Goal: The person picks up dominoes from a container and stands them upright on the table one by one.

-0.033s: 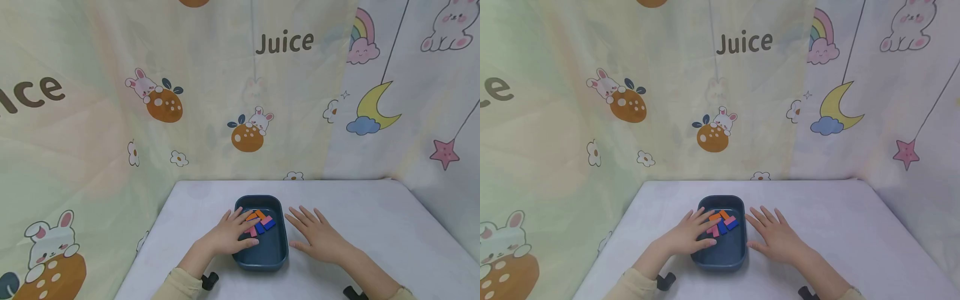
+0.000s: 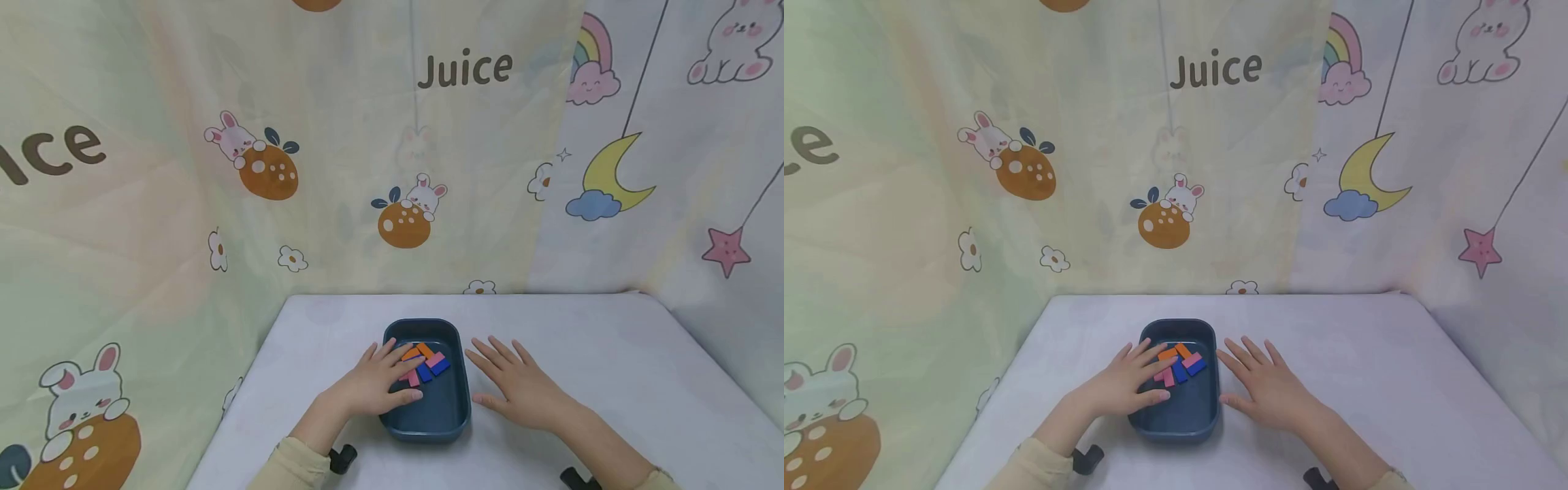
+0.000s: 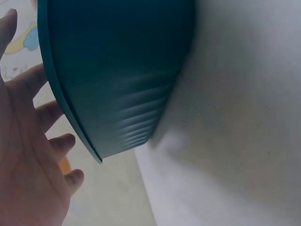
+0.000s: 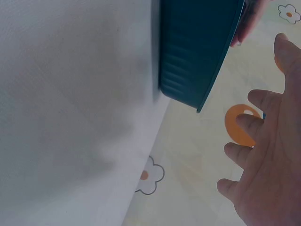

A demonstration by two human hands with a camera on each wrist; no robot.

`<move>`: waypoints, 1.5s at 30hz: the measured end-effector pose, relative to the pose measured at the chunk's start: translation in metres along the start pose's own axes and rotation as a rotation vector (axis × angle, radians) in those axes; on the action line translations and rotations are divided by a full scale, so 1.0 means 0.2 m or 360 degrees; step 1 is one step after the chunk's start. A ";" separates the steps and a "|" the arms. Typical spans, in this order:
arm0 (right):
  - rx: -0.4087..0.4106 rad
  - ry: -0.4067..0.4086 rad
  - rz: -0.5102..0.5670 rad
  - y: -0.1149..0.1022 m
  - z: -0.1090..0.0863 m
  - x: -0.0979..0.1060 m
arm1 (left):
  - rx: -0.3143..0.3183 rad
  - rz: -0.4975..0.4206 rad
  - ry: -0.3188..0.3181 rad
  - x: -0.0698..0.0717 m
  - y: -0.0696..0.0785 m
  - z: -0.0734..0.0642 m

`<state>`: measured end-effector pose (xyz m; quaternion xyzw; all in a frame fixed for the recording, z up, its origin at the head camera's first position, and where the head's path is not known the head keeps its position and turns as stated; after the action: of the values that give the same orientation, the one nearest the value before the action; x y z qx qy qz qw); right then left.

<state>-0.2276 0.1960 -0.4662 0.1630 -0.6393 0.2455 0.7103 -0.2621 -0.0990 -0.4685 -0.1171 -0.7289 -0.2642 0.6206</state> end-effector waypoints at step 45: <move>-0.0107 -0.0182 0.1103 -0.13 0.83 -0.07 | 0.0794 -0.1522 0.0617 -0.32 -0.24 0.09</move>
<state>-0.3508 0.0820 -0.4569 -0.0735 -0.7030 0.4414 0.5528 -0.2884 -0.1191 -0.5435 0.4263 -0.6139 -0.3521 0.5634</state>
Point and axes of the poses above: each hand's wrist, its own z-axis towards the middle knuckle, its own x-axis out of the back of the hand, y = z × x, the point moved 2 cm from there along z, towards the middle knuckle, and after that the axes turned 6 degrees about x, right-handed, at the moved point
